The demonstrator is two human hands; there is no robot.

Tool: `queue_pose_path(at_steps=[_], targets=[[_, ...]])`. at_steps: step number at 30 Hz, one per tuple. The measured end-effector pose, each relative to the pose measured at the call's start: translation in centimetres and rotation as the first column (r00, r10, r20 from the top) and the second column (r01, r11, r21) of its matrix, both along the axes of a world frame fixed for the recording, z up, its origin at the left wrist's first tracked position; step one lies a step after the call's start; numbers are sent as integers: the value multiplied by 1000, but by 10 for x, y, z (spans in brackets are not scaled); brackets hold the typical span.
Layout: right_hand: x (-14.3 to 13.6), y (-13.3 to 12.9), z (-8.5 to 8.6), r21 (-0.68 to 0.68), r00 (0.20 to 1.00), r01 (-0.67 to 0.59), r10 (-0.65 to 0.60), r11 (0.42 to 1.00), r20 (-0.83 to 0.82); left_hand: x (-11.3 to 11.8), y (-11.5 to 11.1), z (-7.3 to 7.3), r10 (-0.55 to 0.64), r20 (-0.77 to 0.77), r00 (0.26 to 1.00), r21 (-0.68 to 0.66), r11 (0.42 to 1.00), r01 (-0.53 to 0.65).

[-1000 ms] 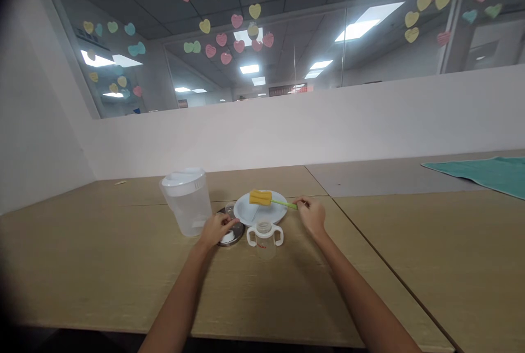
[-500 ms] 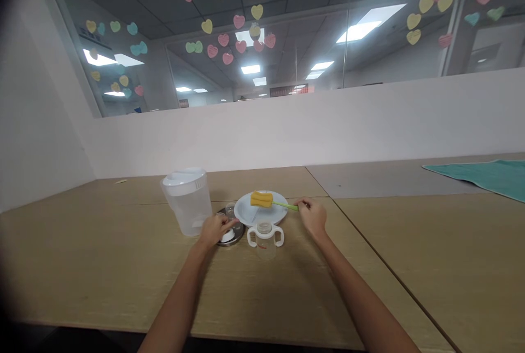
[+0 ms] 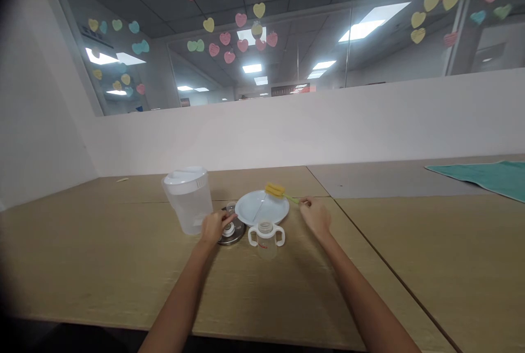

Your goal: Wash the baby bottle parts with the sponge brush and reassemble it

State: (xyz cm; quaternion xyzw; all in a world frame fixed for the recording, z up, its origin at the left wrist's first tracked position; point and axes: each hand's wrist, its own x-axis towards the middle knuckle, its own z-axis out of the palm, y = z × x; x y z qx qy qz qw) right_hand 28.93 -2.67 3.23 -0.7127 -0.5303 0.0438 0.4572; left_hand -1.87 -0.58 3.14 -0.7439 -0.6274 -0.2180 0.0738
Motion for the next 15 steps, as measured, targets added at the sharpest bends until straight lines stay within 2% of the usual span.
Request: queue_pose_path(at_steps=[4, 9, 15], targets=[[-5, -1, -1, 19, 980, 9, -13, 1000, 199, 2, 0, -2, -3, -7, 1000, -54, 999, 2], [-18, -1, -6, 15, 896, -26, 17, 1000, 443, 3, -1, -2, 52, 0, 999, -47, 998, -52], [-25, 4, -7, -38, 837, -83, 90, 996, 540, 4, -2, -3, 80, 17, 997, 27, 996, -80]])
